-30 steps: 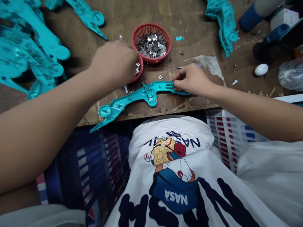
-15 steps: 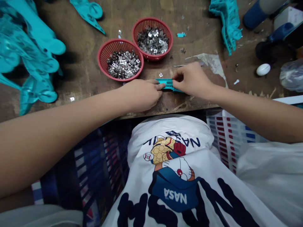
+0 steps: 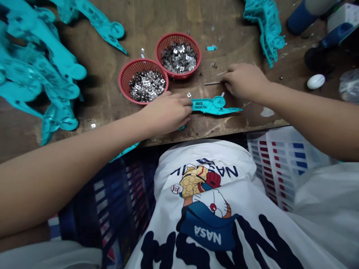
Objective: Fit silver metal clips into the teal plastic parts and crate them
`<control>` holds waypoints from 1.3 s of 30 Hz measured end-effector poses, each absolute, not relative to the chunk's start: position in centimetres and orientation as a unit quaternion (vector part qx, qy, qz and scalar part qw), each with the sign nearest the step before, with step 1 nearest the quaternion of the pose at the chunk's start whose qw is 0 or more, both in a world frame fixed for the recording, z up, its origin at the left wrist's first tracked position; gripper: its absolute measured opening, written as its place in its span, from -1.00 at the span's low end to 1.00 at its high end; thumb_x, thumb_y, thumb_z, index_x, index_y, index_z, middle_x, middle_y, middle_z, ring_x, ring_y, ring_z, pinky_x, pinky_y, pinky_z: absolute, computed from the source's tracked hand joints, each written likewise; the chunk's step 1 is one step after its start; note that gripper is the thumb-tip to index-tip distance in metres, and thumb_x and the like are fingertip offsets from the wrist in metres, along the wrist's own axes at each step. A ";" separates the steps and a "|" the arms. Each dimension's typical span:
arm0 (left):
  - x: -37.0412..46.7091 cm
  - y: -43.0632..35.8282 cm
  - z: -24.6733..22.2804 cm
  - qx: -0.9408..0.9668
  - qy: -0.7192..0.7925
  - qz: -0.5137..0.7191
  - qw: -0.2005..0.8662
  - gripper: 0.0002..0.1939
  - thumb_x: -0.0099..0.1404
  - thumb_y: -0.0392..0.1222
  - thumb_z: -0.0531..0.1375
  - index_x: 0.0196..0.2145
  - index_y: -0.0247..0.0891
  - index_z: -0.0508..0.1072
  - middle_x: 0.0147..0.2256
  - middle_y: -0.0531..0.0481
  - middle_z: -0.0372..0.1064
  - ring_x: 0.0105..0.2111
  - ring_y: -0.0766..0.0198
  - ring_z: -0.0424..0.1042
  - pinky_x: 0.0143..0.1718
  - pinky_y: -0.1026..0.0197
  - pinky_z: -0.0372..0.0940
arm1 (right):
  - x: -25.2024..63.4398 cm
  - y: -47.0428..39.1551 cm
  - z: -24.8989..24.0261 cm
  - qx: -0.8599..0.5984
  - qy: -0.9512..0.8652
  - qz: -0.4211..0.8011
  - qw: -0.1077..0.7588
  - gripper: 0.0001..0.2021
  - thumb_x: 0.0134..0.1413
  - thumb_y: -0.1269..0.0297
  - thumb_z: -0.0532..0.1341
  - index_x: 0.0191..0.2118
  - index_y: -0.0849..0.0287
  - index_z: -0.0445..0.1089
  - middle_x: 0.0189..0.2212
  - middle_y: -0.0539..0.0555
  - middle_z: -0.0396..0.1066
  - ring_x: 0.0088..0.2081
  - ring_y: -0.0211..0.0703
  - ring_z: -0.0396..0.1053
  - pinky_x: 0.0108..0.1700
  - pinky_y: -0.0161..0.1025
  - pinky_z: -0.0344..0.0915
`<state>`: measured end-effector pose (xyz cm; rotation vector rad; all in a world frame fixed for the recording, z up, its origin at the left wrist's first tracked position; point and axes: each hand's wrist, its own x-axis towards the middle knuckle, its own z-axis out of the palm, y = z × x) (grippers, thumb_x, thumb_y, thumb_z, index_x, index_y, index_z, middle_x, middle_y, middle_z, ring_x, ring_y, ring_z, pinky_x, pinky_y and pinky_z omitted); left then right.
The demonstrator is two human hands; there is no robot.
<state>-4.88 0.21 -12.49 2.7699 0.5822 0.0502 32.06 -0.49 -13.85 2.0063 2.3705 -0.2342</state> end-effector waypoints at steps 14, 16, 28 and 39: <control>-6.3 0.3 -17.3 0.954 0.196 0.012 0.225 -0.15 0.76 -0.25 0.07 0.87 -0.45 0.07 0.84 -0.61 0.04 0.87 -0.39 0.08 0.85 -0.60 0.14 | 22.3 -5.8 -6.9 0.509 0.837 -0.121 0.161 -0.65 0.65 0.39 0.28 0.26 0.46 0.74 0.15 0.49 0.75 0.11 0.40 0.71 -0.05 0.00 0.25; -6.4 0.5 -17.5 0.957 0.188 0.018 0.222 -0.13 0.73 -0.26 0.08 0.88 -0.42 0.08 0.85 -0.59 0.01 0.88 -0.37 0.06 0.86 -0.58 0.13 | 22.0 -5.8 -6.4 0.508 0.833 -0.113 0.185 -0.61 0.71 0.44 0.20 0.33 0.48 0.71 0.19 0.49 0.74 0.17 0.42 0.73 -0.06 0.01 0.23; -6.2 0.7 -18.5 0.951 0.211 0.046 0.221 -0.07 0.65 -0.25 0.13 0.87 -0.45 0.14 0.83 -0.54 0.13 0.84 -0.32 0.20 0.87 -0.50 0.17 | 22.7 -5.4 -6.2 0.512 0.828 -0.103 0.203 -0.64 0.67 0.36 0.23 0.23 0.30 0.78 0.17 0.43 0.76 0.16 0.41 0.74 0.02 0.03 0.42; -5.3 -0.2 -17.4 0.942 0.238 0.031 0.236 -0.15 0.59 -0.32 0.16 0.77 -0.38 0.34 0.82 -0.51 0.16 0.86 -0.28 0.16 0.87 -0.54 0.14 | 24.0 -4.6 -9.4 0.565 0.764 -0.250 -0.186 -0.85 0.46 0.18 0.43 0.03 -0.07 0.75 -0.04 0.11 0.82 0.02 0.24 0.75 0.19 0.14 0.65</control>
